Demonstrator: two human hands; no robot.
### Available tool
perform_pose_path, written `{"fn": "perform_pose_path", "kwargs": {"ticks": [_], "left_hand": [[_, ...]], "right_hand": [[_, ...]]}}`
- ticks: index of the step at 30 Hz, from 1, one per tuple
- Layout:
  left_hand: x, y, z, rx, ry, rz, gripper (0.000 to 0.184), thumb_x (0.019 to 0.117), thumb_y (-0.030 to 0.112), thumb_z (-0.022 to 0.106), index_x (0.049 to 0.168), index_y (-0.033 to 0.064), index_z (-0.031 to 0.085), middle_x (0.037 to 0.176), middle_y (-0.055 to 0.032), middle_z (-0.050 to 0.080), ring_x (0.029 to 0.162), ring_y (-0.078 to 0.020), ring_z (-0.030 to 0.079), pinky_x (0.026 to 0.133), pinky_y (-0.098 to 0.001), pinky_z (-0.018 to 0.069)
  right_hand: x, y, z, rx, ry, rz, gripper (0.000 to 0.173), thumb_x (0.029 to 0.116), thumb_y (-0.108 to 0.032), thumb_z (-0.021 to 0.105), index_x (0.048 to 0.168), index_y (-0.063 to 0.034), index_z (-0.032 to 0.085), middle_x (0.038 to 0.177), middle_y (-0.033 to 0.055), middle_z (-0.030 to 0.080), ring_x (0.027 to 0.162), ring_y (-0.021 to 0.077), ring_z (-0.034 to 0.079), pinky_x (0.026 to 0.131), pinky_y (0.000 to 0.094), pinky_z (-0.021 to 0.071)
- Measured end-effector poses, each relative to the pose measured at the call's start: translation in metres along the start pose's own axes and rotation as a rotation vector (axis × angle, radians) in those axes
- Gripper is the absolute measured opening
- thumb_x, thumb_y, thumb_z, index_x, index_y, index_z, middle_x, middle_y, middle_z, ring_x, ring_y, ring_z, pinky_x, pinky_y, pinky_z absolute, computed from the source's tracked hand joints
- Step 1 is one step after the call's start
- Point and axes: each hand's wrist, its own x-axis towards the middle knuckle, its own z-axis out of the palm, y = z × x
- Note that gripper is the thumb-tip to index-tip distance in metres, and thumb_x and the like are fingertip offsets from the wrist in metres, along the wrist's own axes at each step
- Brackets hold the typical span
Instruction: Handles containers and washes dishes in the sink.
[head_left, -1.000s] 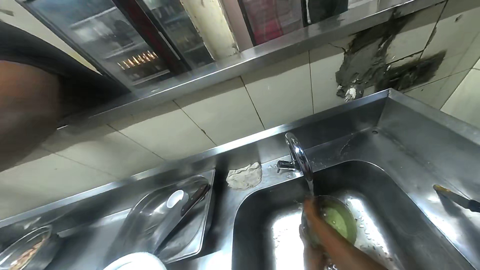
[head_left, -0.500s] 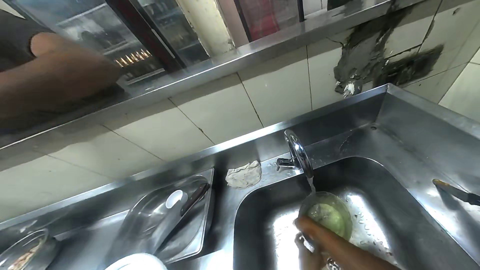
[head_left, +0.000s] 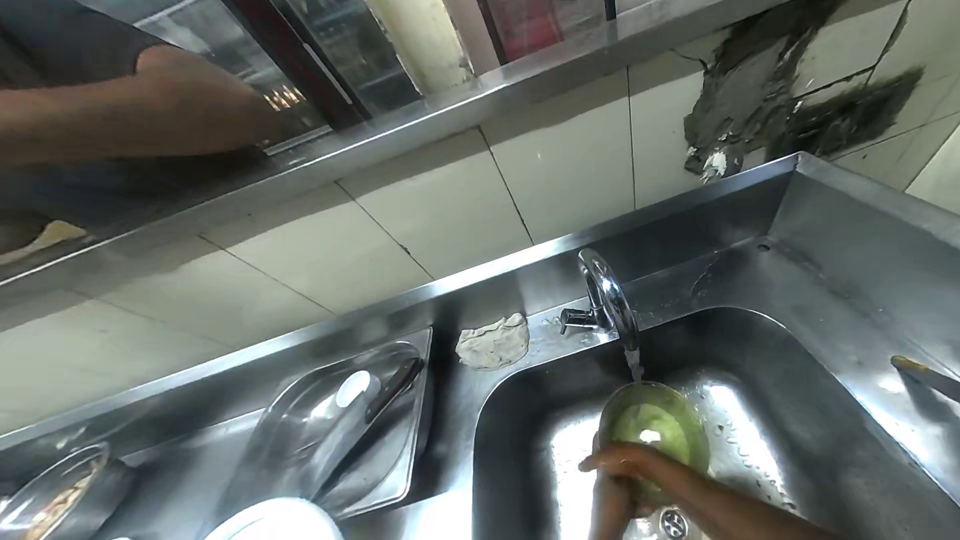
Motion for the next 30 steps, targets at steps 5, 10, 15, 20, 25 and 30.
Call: {"fn": "perform_pose_path", "kwargs": {"ticks": [5,10,15,20,25,30], "left_hand": [[-0.024,0.005,0.026,-0.166,0.171,0.003,0.091,0.0990,-0.008,0.050,0.165,0.0246,-0.003,0.129,-0.0350,0.055,0.080,-0.0369,0.070,0.064,-0.0487,0.0596],[-0.043,-0.024,0.038,-0.059,0.129,0.090,0.099,0.0946,0.003,0.068,0.163,0.0073,-0.003,0.139,-0.0386,0.049,0.100,-0.0437,0.068,0.081,-0.0578,0.0576],[-0.013,-0.010,0.004,-0.187,0.043,-0.021,0.065,0.1068,0.004,0.048,0.160,0.0065,0.011,0.116,-0.0270,0.060,0.074,-0.0256,0.070,0.065,-0.0395,0.0607],[-0.038,-0.007,0.040,-0.287,0.218,0.019,0.096,0.0986,-0.009,0.050,0.163,0.0219,-0.015,0.138,-0.0373,0.046,0.092,-0.0373,0.067,0.073,-0.0495,0.0579],[-0.019,-0.015,0.012,0.084,0.176,0.072,0.088,0.0955,0.004,0.068,0.162,0.0088,0.011,0.118,-0.0315,0.063,0.076,-0.0349,0.073,0.069,-0.0502,0.0622],[-0.017,-0.008,0.009,-0.176,0.207,0.006,0.081,0.0998,-0.008,0.050,0.162,0.0171,0.004,0.122,-0.0363,0.056,0.075,-0.0386,0.071,0.061,-0.0504,0.0607]], "right_hand": [[0.011,-0.036,-0.049,1.024,0.680,-0.136,0.045,0.1114,-0.016,0.041,0.148,0.0098,0.037,0.152,0.0310,0.039,0.140,0.0386,0.041,0.114,0.0527,0.0359],[0.013,-0.012,-0.004,0.118,0.487,-0.020,0.046,0.1067,-0.016,0.047,0.139,0.0167,0.048,0.142,0.0365,0.050,0.136,0.0439,0.048,0.116,0.0540,0.0351],[0.006,-0.010,-0.005,-0.014,0.110,-0.014,0.049,0.1078,-0.032,0.049,0.133,0.0103,0.055,0.129,0.0295,0.058,0.118,0.0372,0.058,0.100,0.0548,0.0449],[0.020,-0.036,-0.043,0.992,0.843,-0.095,0.044,0.1113,-0.014,0.040,0.147,0.0115,0.041,0.152,0.0320,0.041,0.142,0.0397,0.041,0.116,0.0511,0.0348],[0.014,-0.013,0.000,-0.011,0.194,-0.067,0.041,0.1086,-0.022,0.045,0.129,0.0113,0.057,0.127,0.0300,0.059,0.116,0.0370,0.058,0.101,0.0535,0.0437],[0.024,-0.020,-0.025,0.523,0.497,-0.050,0.041,0.1078,-0.016,0.047,0.137,0.0120,0.049,0.135,0.0313,0.053,0.121,0.0373,0.055,0.102,0.0500,0.0463]]}}
